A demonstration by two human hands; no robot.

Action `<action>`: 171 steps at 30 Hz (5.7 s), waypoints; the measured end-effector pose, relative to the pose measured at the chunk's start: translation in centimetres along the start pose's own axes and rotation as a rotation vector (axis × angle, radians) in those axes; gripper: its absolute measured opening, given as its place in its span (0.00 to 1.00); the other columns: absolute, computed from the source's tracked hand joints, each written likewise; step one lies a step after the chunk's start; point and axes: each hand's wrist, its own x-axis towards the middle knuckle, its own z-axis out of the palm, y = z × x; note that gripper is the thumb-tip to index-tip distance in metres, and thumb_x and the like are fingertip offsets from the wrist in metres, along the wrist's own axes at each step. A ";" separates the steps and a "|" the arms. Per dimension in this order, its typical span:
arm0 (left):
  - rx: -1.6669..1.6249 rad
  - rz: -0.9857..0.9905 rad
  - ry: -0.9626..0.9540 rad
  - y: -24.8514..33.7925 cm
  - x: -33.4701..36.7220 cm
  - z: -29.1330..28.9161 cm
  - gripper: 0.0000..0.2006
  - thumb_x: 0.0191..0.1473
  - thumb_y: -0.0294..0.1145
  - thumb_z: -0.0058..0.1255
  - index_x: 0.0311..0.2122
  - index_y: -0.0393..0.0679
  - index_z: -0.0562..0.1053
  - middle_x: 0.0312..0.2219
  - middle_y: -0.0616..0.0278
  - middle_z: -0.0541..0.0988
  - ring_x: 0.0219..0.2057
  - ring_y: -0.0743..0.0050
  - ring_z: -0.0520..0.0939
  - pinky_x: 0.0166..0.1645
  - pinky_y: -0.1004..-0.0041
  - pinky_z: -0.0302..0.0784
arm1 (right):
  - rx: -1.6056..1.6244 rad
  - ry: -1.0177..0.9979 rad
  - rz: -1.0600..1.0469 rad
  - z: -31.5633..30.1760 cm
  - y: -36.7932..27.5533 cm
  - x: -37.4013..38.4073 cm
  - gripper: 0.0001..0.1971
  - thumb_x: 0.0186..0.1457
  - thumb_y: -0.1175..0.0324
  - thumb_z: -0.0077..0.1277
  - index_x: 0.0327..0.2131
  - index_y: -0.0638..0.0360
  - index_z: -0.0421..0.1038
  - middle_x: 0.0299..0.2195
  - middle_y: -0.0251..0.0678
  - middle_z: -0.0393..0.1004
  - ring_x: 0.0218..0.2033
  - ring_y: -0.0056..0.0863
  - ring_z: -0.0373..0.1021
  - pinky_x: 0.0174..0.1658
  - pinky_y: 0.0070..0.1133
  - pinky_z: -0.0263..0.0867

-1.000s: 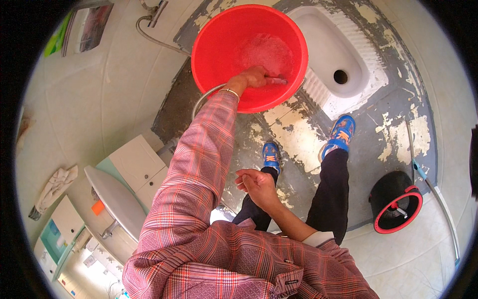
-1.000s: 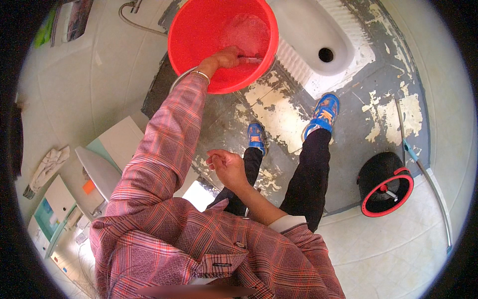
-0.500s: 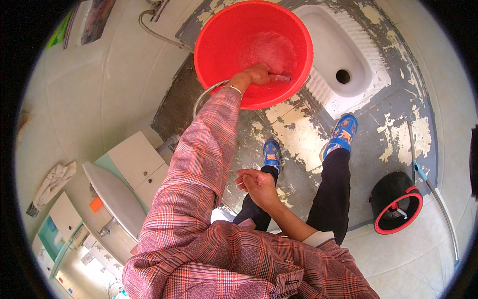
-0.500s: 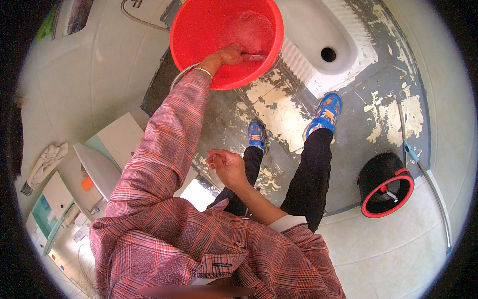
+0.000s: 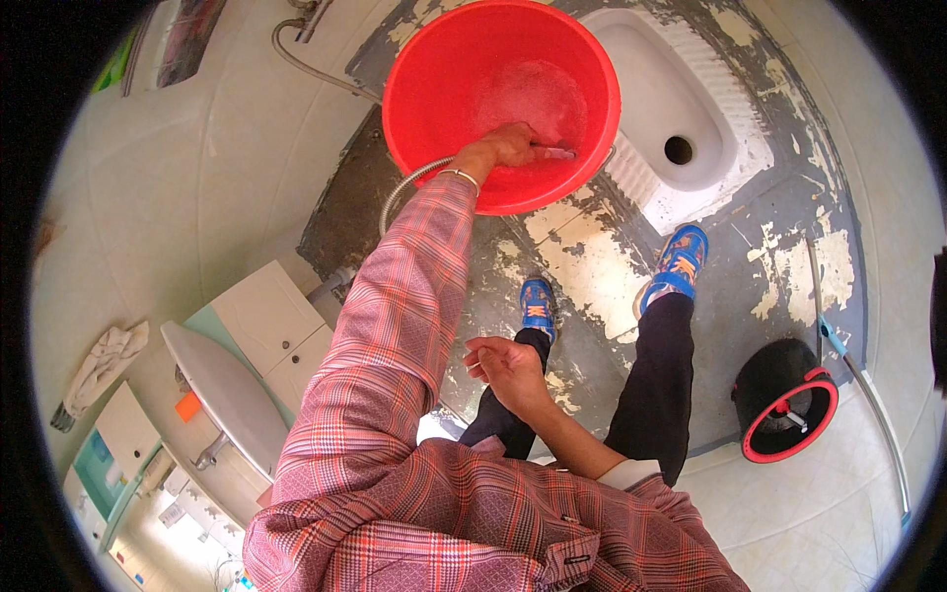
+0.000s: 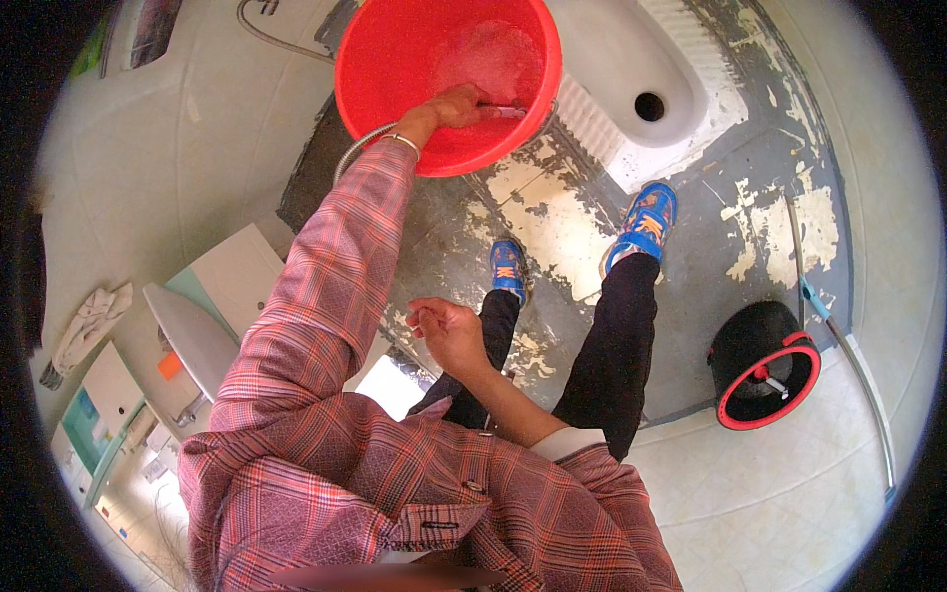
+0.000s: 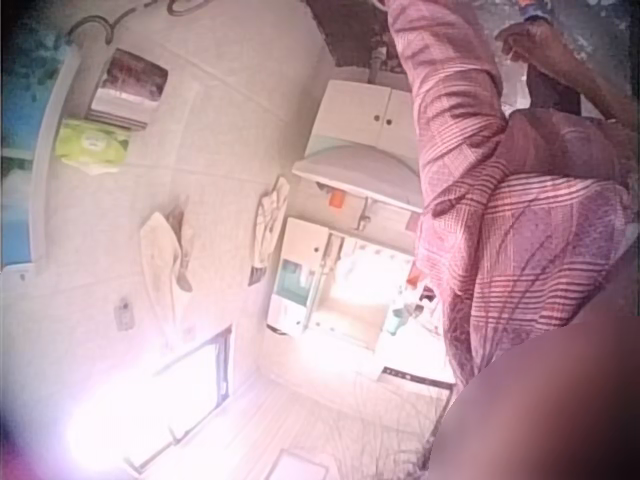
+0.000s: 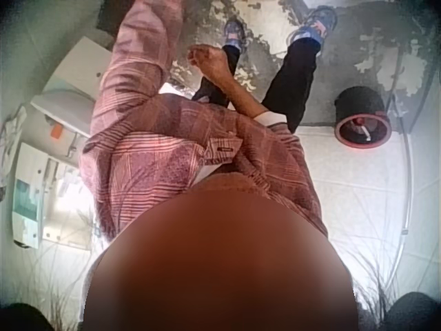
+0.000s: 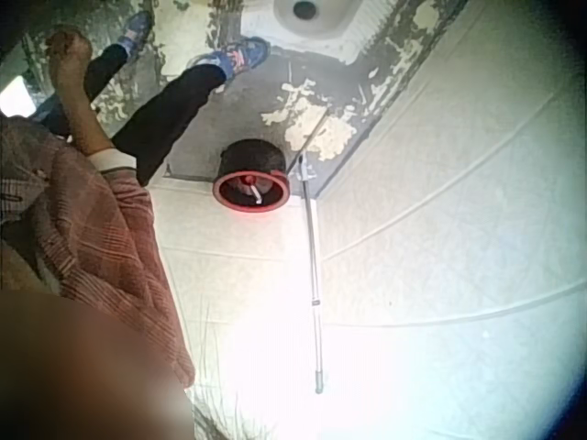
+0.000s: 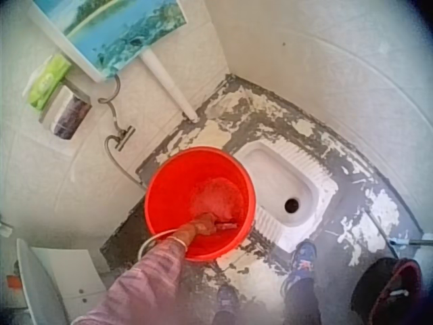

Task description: The person washes a gray cloth by hand in a red bucket using a handheld shower head to rinse and agitate the fabric. They repeatedly submerge, squeeze, and rinse the cloth, then wring it out and place it in the bucket. Finally, they retrieve a mop and dip it into the bucket.

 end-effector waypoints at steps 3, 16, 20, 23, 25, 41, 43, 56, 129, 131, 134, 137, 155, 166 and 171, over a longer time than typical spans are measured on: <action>0.046 -0.040 -0.012 -1.0 0.8 0.4 0.23 0.51 0.48 0.42 0.42 0.38 0.70 0.41 0.45 0.72 0.43 0.51 0.72 0.48 0.64 0.65 | -0.014 0.000 0.005 0.0 0.2 0.0 0.10 0.56 0.72 0.38 0.38 0.64 0.68 0.27 0.34 0.73 0.25 0.17 0.68 0.28 0.13 0.63; 0.098 -0.048 0.012 -3.8 2.9 1.9 0.24 0.50 0.50 0.43 0.40 0.36 0.71 0.38 0.44 0.73 0.41 0.50 0.73 0.46 0.65 0.66 | 0.021 0.021 0.013 0.1 -0.8 -0.1 0.10 0.55 0.73 0.38 0.36 0.66 0.69 0.26 0.36 0.73 0.24 0.17 0.69 0.29 0.14 0.66; 0.106 -0.044 -0.017 -3.1 2.6 1.4 0.26 0.49 0.52 0.43 0.43 0.38 0.70 0.41 0.46 0.72 0.43 0.50 0.72 0.48 0.64 0.65 | -0.016 0.004 0.017 -0.1 -0.7 0.1 0.10 0.56 0.73 0.37 0.37 0.65 0.69 0.27 0.35 0.73 0.24 0.17 0.69 0.28 0.13 0.64; 0.135 0.005 0.005 -1.2 1.6 0.9 0.27 0.47 0.55 0.43 0.46 0.44 0.68 0.42 0.48 0.71 0.44 0.50 0.71 0.49 0.63 0.64 | -0.036 0.013 0.012 -0.2 -0.8 0.2 0.10 0.56 0.73 0.37 0.37 0.64 0.69 0.27 0.35 0.73 0.24 0.18 0.69 0.28 0.14 0.64; 0.139 0.063 0.029 -0.9 1.2 1.0 0.27 0.46 0.55 0.45 0.47 0.48 0.68 0.42 0.48 0.72 0.44 0.50 0.71 0.48 0.62 0.64 | -0.029 0.024 0.021 -0.1 -1.0 0.1 0.10 0.55 0.74 0.38 0.37 0.65 0.69 0.27 0.35 0.73 0.24 0.18 0.69 0.29 0.14 0.65; -0.350 0.002 0.612 5.5 -6.9 0.4 0.14 0.45 0.37 0.48 0.37 0.41 0.70 0.29 0.45 0.74 0.33 0.48 0.75 0.37 0.58 0.69 | -0.324 0.102 -0.081 -2.7 -4.7 1.5 0.10 0.52 0.77 0.40 0.37 0.66 0.69 0.28 0.37 0.73 0.24 0.20 0.68 0.29 0.16 0.66; -0.467 0.030 0.735 6.7 -10.6 0.8 0.13 0.44 0.34 0.50 0.36 0.41 0.70 0.27 0.47 0.74 0.31 0.50 0.76 0.35 0.60 0.70 | -0.418 0.111 -0.043 -3.3 -6.1 0.5 0.13 0.50 0.78 0.40 0.41 0.66 0.66 0.31 0.38 0.72 0.26 0.21 0.68 0.31 0.16 0.66; -1.154 0.342 1.198 15.7 -30.6 -0.5 0.17 0.40 0.30 0.51 0.39 0.37 0.69 0.29 0.55 0.74 0.32 0.70 0.75 0.39 0.73 0.69 | -1.206 -0.106 -0.361 3.8 -11.5 -2.3 0.22 0.46 0.66 0.51 0.44 0.65 0.62 0.43 0.40 0.66 0.44 0.27 0.63 0.47 0.23 0.59; -2.289 -0.599 2.912 13.2 -72.7 40.9 0.14 0.55 0.34 0.40 0.44 0.39 0.66 0.31 0.61 0.75 0.29 0.76 0.76 0.34 0.77 0.72 | -2.019 -1.675 -0.693 62.0 14.1 0.0 0.27 0.45 0.63 0.51 0.50 0.60 0.60 0.30 0.42 0.73 0.30 0.31 0.71 0.37 0.24 0.65; -2.305 -0.646 2.928 14.5 -72.4 42.5 0.13 0.55 0.34 0.40 0.43 0.39 0.67 0.31 0.61 0.75 0.29 0.76 0.76 0.34 0.76 0.72 | -2.006 -1.631 -0.670 61.3 14.4 -0.5 0.30 0.46 0.62 0.51 0.52 0.60 0.56 0.32 0.43 0.73 0.33 0.32 0.71 0.39 0.25 0.64; -2.346 -0.724 2.929 15.3 -71.5 44.6 0.13 0.55 0.34 0.40 0.43 0.40 0.67 0.31 0.61 0.75 0.29 0.76 0.76 0.34 0.76 0.72 | -2.058 -1.617 -0.760 61.4 13.8 -0.8 0.32 0.46 0.60 0.52 0.53 0.61 0.54 0.35 0.46 0.72 0.36 0.36 0.70 0.41 0.26 0.64; -2.388 -0.836 2.944 16.5 -69.8 47.2 0.13 0.55 0.35 0.39 0.43 0.39 0.67 0.31 0.60 0.75 0.27 0.76 0.77 0.30 0.77 0.72 | -2.005 -1.566 -0.709 61.7 13.7 -1.3 0.33 0.48 0.56 0.50 0.54 0.60 0.53 0.39 0.48 0.70 0.40 0.37 0.68 0.43 0.28 0.63; -1.028 -2.980 2.693 25.8 -67.0 64.4 0.38 0.31 0.47 0.63 0.46 0.32 0.64 0.44 0.47 0.68 0.48 0.52 0.66 0.52 0.64 0.60 | -1.564 -1.835 0.457 57.3 22.8 -19.8 0.13 0.53 0.71 0.46 0.42 0.65 0.67 0.33 0.37 0.73 0.28 0.23 0.70 0.34 0.19 0.67; -0.972 -2.521 3.183 28.1 -68.6 63.4 0.15 0.41 0.28 0.58 0.36 0.36 0.70 0.30 0.64 0.75 0.32 0.78 0.74 0.39 0.74 0.70 | -1.616 -2.949 0.433 50.2 42.2 -34.0 0.16 0.49 0.65 0.47 0.40 0.62 0.68 0.30 0.41 0.74 0.29 0.31 0.72 0.36 0.23 0.66; -1.033 -2.721 2.957 28.7 -68.3 65.1 0.22 0.40 0.30 0.59 0.42 0.34 0.68 0.37 0.62 0.73 0.39 0.74 0.71 0.45 0.73 0.67 | -1.374 -3.258 0.607 48.3 52.8 -39.0 0.17 0.46 0.63 0.46 0.40 0.59 0.70 0.31 0.41 0.74 0.34 0.38 0.70 0.42 0.27 0.64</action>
